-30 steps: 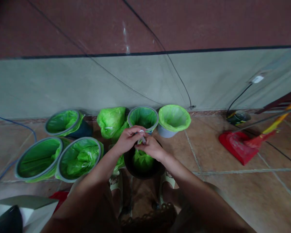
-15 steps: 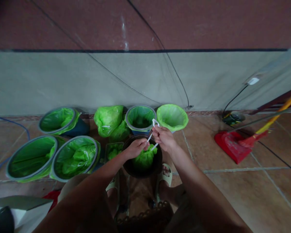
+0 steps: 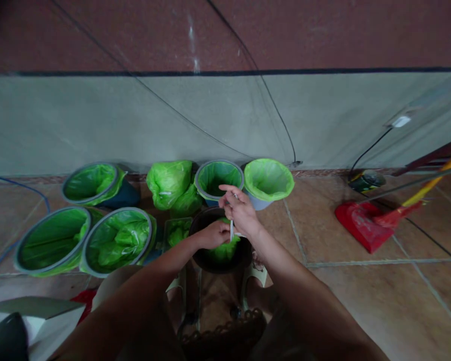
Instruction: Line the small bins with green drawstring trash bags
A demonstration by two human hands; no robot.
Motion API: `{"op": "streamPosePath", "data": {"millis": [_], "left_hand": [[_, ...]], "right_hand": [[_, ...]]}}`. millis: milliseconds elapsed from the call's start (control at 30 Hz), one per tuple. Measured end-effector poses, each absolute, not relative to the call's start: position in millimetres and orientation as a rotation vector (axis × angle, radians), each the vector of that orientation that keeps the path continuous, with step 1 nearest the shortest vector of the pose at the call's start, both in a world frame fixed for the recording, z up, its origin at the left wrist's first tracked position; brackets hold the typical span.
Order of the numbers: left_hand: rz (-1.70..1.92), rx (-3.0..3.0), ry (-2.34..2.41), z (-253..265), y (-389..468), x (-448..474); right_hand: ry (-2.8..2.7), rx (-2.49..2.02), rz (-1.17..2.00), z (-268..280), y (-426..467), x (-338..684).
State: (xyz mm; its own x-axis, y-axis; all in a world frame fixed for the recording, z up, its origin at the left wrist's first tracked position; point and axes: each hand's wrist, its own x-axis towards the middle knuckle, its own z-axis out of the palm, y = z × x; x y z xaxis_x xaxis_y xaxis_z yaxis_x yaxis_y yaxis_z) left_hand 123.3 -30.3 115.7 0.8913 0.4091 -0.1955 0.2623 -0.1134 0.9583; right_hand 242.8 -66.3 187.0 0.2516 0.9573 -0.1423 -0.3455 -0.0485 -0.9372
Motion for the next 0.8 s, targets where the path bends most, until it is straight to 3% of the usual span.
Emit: {"op": "streamPosePath", "data": {"millis": [167,333,600,800], "left_hand": [[0.070,1.903,0.322,134,-30,116],[0.185,1.869,0.553,127,-27,119],[0.307,1.500,0.960,110,-17,122],[0.433,1.314,0.982,115,-20,124]], "right_hand": [[-0.575,-1.168,1.156,178,-58,272],[-0.556,-1.399,1.046,158,-58,282],[-1.465,-1.854,0.962,125,-74,273],[-1.622,-2.056,0.789,144,-73,276]]}}
